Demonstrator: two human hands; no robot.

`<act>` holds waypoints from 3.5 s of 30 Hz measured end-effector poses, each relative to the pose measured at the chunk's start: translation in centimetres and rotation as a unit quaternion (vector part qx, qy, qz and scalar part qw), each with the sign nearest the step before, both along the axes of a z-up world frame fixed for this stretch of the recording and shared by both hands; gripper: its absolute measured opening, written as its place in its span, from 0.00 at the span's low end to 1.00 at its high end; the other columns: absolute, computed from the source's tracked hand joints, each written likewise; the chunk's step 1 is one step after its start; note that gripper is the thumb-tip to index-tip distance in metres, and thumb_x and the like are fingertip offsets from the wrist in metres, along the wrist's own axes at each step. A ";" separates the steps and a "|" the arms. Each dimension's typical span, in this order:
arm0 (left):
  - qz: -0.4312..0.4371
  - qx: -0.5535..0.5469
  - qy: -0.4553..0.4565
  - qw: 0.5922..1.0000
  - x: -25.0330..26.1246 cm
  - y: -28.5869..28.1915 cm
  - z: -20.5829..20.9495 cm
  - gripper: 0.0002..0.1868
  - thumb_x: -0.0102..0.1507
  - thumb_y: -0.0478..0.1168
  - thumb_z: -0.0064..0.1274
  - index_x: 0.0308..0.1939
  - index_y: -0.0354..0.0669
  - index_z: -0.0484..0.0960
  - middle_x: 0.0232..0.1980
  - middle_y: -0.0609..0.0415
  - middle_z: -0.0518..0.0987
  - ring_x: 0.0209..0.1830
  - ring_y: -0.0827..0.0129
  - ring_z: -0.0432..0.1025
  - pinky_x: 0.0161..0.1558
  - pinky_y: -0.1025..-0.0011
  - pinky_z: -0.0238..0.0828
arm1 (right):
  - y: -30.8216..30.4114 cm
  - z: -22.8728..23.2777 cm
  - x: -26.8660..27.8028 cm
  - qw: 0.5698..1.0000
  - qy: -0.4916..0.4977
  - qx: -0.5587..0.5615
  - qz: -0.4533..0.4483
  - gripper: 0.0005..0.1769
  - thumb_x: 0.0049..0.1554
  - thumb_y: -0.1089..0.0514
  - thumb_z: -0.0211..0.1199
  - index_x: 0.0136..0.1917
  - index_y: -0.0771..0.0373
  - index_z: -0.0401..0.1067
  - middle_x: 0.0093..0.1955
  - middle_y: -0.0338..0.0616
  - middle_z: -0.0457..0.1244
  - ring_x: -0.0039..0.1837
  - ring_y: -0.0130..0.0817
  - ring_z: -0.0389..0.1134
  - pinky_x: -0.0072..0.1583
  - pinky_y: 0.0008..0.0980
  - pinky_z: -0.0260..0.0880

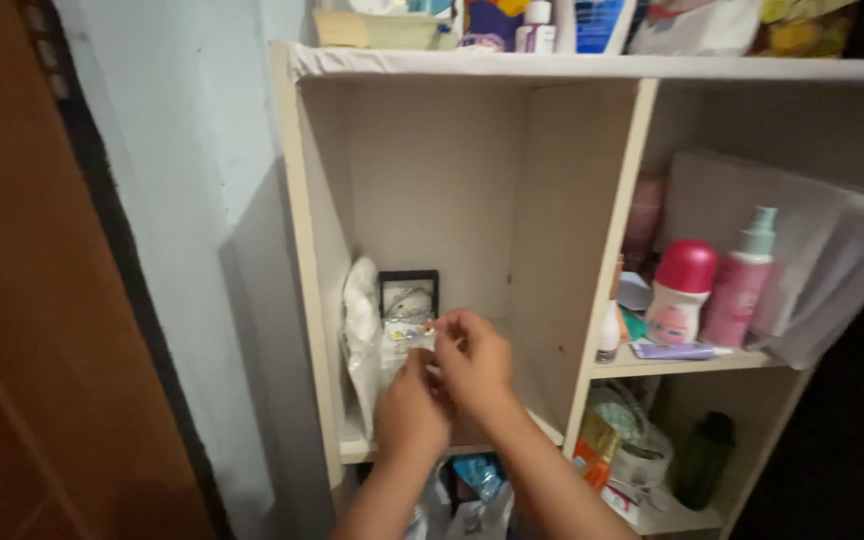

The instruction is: Organizing various cosmetic and personal care items on a multi-compartment shelf.

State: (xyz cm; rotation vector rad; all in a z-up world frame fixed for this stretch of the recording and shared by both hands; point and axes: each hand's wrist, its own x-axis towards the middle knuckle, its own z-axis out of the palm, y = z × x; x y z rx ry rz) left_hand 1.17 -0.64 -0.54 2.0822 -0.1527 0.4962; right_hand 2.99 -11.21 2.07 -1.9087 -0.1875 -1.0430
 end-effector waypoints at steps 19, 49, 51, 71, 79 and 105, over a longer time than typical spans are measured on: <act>-0.014 0.045 0.027 0.999 -0.2 -0.1 0.2 0.17 0.56 0.50 0.57 0.48 0.56 0.78 0.36 0.59 0.86 0.39 0.57 0.80 0.42 0.58 0.74 | -19.7 13.8 -9.7 0.930 -0.003 -0.139 -0.341 0.25 0.53 0.52 0.69 0.63 0.58 0.74 0.58 0.55 0.67 0.53 0.50 0.70 0.56 0.47 0.71; -0.017 -0.043 -0.070 0.996 -0.1 0.7 -0.5 0.09 0.63 0.43 0.48 0.46 0.51 0.77 0.35 0.43 0.84 0.39 0.43 0.78 0.41 0.47 0.71 | -3.1 3.1 -2.4 0.975 0.112 -0.147 -0.125 0.40 0.43 0.51 0.77 0.68 0.50 0.65 0.61 0.60 0.62 0.58 0.60 0.69 0.57 0.48 0.73; -0.020 -0.044 -0.064 0.997 -0.1 0.6 -0.4 0.08 0.64 0.44 0.48 0.45 0.51 0.77 0.35 0.45 0.84 0.38 0.46 0.80 0.40 0.49 0.73 | -3.9 0.9 0.2 0.972 0.091 -0.165 -0.141 0.44 0.44 0.50 0.78 0.70 0.51 0.63 0.59 0.63 0.61 0.57 0.63 0.68 0.56 0.50 0.71; -0.023 -0.035 -0.057 0.997 0.0 0.6 -0.2 0.10 0.62 0.43 0.50 0.47 0.51 0.76 0.38 0.46 0.84 0.41 0.46 0.78 0.41 0.50 0.72 | -4.2 0.9 3.6 0.868 0.430 0.136 0.209 0.26 0.47 0.66 0.65 0.59 0.60 0.67 0.33 0.46 0.65 0.29 0.35 0.65 0.29 0.34 0.66; -0.029 -0.030 -0.056 0.998 -0.2 0.7 0.0 0.10 0.63 0.41 0.49 0.48 0.51 0.76 0.34 0.46 0.84 0.37 0.46 0.78 0.39 0.49 0.71 | -2.8 -2.0 7.1 0.947 0.245 0.192 0.081 0.22 0.49 0.65 0.65 0.57 0.69 0.66 0.35 0.47 0.65 0.30 0.38 0.65 0.28 0.39 0.63; -0.041 -0.040 -0.073 0.996 0.2 0.6 -0.5 0.12 0.61 0.39 0.48 0.48 0.50 0.76 0.36 0.46 0.83 0.39 0.46 0.78 0.42 0.50 0.72 | -3.7 -3.6 9.7 0.941 0.218 0.258 0.011 0.28 0.47 0.62 0.66 0.61 0.63 0.62 0.47 0.51 0.66 0.36 0.44 0.69 0.31 0.48 0.70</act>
